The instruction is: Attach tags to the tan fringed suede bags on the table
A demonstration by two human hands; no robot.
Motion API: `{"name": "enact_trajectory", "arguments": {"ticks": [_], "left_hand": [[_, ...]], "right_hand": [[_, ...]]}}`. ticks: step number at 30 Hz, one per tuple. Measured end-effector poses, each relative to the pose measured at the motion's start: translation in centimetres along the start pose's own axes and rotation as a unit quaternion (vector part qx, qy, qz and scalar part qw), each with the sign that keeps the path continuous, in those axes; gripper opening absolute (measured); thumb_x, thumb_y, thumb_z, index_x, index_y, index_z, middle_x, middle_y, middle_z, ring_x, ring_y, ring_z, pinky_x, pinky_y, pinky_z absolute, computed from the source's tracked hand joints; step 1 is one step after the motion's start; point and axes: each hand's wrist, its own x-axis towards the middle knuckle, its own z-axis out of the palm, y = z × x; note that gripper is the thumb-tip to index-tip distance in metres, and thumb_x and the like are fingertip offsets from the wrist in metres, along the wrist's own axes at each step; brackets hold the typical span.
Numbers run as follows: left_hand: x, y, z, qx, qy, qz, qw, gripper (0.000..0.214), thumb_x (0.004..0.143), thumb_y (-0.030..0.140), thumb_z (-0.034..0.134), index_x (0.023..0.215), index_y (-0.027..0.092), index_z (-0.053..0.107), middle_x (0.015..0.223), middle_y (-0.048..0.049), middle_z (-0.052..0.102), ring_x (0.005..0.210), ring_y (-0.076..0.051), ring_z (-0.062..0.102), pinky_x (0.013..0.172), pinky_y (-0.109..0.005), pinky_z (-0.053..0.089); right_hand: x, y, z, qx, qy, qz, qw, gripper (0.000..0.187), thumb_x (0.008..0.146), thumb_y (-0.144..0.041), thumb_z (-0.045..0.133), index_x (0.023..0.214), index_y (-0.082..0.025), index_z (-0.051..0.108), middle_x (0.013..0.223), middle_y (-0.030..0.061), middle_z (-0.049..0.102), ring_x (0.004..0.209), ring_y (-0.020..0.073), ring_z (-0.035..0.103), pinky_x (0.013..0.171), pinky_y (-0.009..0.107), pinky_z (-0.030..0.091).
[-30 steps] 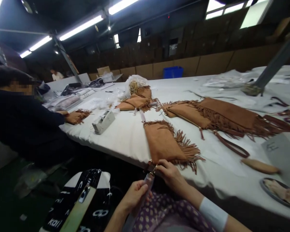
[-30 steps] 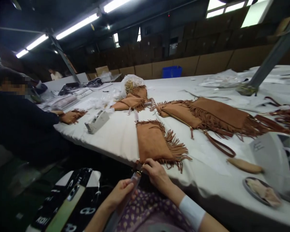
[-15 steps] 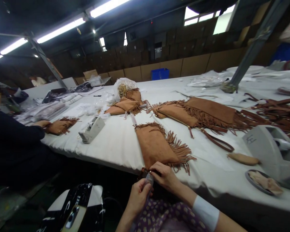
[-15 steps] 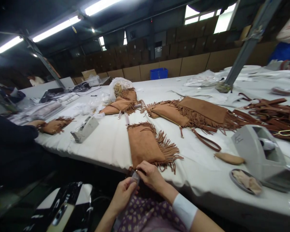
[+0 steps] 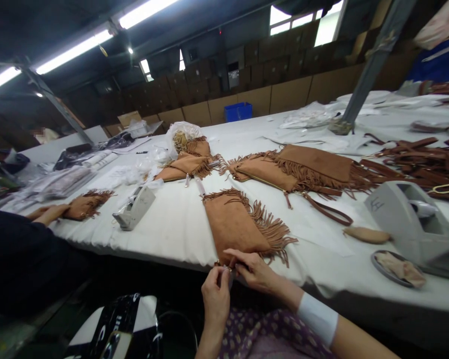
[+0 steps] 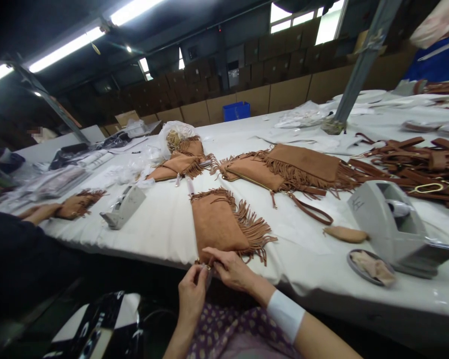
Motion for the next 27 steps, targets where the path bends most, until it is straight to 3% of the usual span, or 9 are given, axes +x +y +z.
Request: {"name": "enact_trajectory", "arguments": {"ticks": [3, 8, 13, 16, 18, 21, 24, 27], "left_hand": [[0.4, -0.4, 0.1, -0.006, 0.025, -0.008, 1.0, 0.032, 0.079, 0.049, 0.06, 0.073, 0.019, 0.069, 0.074, -0.0052, 0.066, 0.073, -0.021, 0.059, 0.069, -0.029, 0.044], [1.2, -1.5, 1.0, -0.221, 0.069, -0.142, 0.962, 0.04, 0.071, 0.054, 0.067, 0.068, 0.014, 0.068, 0.057, -0.0001, 0.06, 0.054, -0.015, 0.053, 0.052, -0.024, 0.04], [1.9, -2.0, 0.1, -0.148, 0.076, -0.091, 0.982, 0.04, 0.069, 0.052, 0.07, 0.075, 0.013, 0.074, 0.066, -0.0031, 0.069, 0.064, -0.019, 0.06, 0.063, -0.027, 0.047], [2.4, -2.0, -1.1, -0.118, 0.051, -0.071, 0.989, 0.038, 0.067, 0.05, 0.073, 0.08, 0.014, 0.076, 0.077, -0.0055, 0.074, 0.075, -0.022, 0.064, 0.072, -0.03, 0.049], [2.7, -1.7, -1.7, -0.13, 0.031, -0.071, 0.988, 0.038, 0.066, 0.049, 0.074, 0.08, 0.014, 0.076, 0.078, -0.0058, 0.074, 0.076, -0.022, 0.065, 0.072, -0.03, 0.05], [3.1, -0.9, -2.3, -0.152, -0.002, -0.073, 0.986, 0.036, 0.065, 0.047, 0.075, 0.079, 0.013, 0.075, 0.074, -0.0047, 0.073, 0.069, -0.02, 0.063, 0.067, -0.027, 0.049], [3.6, 0.0, -2.7, -0.147, -0.042, -0.065, 0.986, 0.034, 0.067, 0.045, 0.075, 0.076, 0.013, 0.074, 0.068, -0.0034, 0.071, 0.061, -0.016, 0.06, 0.06, -0.025, 0.047], [4.0, 0.4, -2.9, -0.129, -0.07, -0.047, 0.988, 0.032, 0.066, 0.043, 0.076, 0.071, 0.012, 0.073, 0.063, -0.0033, 0.069, 0.06, -0.016, 0.058, 0.059, -0.023, 0.045]], "right_hand": [[-0.2, 0.4, 0.2, 0.019, 0.0, 0.014, 1.0, 0.048, 0.083, -0.009, 0.044, 0.131, -0.018, 0.048, 0.092, 0.0053, 0.071, 0.078, 0.0141, 0.064, 0.074, 0.026, 0.051], [0.0, 0.3, 0.6, 0.044, 0.042, 0.027, 0.998, 0.04, 0.086, -0.01, 0.042, 0.126, -0.017, 0.049, 0.086, 0.0038, 0.07, 0.067, 0.0121, 0.062, 0.065, 0.023, 0.051], [-2.0, -1.3, 0.8, -0.082, 0.196, 0.003, 0.977, 0.027, 0.088, -0.016, 0.048, 0.111, -0.019, 0.061, 0.105, 0.0102, 0.068, 0.095, 0.0211, 0.063, 0.086, 0.036, 0.051], [-3.9, -2.8, 1.0, -0.125, 0.269, 0.022, 0.955, 0.021, 0.089, -0.023, 0.05, 0.101, -0.019, 0.067, 0.1, 0.0117, 0.069, 0.093, 0.025, 0.061, 0.085, 0.041, 0.048], [-4.3, -3.6, 1.4, -0.047, 0.248, 0.093, 0.963, 0.022, 0.089, -0.03, 0.051, 0.092, -0.019, 0.069, 0.085, 0.0087, 0.07, 0.081, 0.0229, 0.062, 0.074, 0.035, 0.048], [-3.1, -4.0, 2.5, 0.139, 0.12, 0.219, 0.958, 0.037, 0.087, -0.044, 0.052, 0.069, -0.015, 0.068, 0.062, 0.0029, 0.063, 0.058, 0.0161, 0.055, 0.054, 0.026, 0.04], [-0.9, -3.9, 3.8, 0.307, 0.053, 0.292, 0.904, 0.047, 0.079, -0.057, 0.057, 0.064, -0.013, 0.064, 0.053, -0.0012, 0.052, 0.049, 0.0096, 0.042, 0.045, 0.022, 0.03], [0.7, -3.7, 5.2, 0.446, 0.08, 0.327, 0.829, 0.047, 0.067, -0.06, 0.069, 0.07, -0.013, 0.062, 0.054, -0.0036, 0.05, 0.048, 0.0064, 0.038, 0.043, 0.019, 0.026]]}}
